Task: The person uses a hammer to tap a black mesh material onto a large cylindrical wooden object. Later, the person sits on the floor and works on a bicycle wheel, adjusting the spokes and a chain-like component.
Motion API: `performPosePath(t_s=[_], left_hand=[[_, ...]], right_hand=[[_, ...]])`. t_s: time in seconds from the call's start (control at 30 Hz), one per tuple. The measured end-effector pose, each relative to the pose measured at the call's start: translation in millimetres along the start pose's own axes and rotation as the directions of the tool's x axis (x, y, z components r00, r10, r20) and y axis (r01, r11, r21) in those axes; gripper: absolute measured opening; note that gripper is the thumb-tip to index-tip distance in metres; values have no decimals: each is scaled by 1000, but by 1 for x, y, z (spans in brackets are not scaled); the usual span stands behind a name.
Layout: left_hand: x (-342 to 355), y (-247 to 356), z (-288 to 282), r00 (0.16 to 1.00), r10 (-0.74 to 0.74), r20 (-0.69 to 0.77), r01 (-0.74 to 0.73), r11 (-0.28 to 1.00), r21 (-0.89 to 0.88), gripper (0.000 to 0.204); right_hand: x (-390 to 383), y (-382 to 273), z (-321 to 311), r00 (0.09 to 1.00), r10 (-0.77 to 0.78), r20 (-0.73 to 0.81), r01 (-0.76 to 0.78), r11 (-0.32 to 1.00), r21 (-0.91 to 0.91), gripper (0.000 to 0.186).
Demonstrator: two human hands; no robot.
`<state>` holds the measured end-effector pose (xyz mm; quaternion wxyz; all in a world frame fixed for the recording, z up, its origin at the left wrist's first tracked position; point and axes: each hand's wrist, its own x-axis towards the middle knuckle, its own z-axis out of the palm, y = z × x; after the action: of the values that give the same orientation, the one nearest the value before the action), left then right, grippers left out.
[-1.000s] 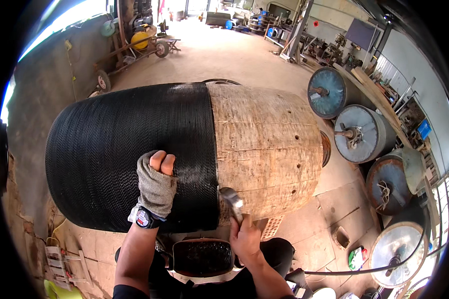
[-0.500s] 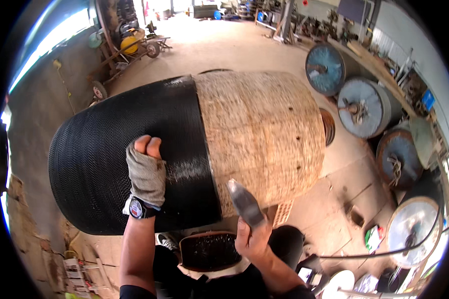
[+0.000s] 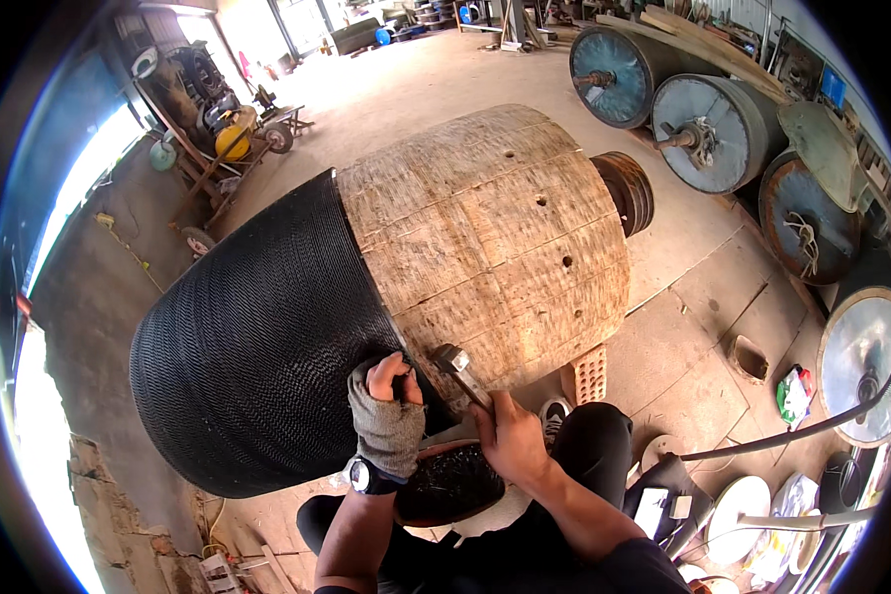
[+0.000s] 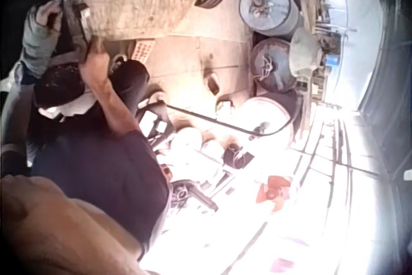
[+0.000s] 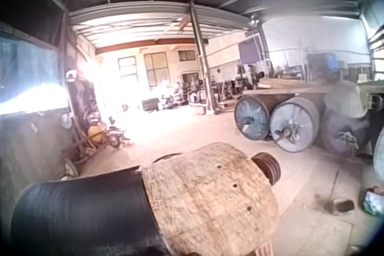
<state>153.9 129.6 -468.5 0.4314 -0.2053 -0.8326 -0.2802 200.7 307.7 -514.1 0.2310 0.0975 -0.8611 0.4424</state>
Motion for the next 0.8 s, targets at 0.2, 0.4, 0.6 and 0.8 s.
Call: performPosePath(t_s=[0.2,0.4,0.6,0.8], left_hand=[[0,1,4,996,-70,62,71,998,-4,48],[2,4,10,987,-133,88,137,990,-33,63],[7,15,14,960,-262,102,268,962,-49,68],[1,21,6,977,-206,61,202,977,62,83]], right_hand=[[-8,2,-3,998,59,14,-59,998,-9,19],[-7,-11,-8,998,47,52,-46,999,-8,20],[3,-23,-12,999,-50,-8,50,996,-79,20],[1,-18,-16,990,-119,-70,115,992,-57,21]])
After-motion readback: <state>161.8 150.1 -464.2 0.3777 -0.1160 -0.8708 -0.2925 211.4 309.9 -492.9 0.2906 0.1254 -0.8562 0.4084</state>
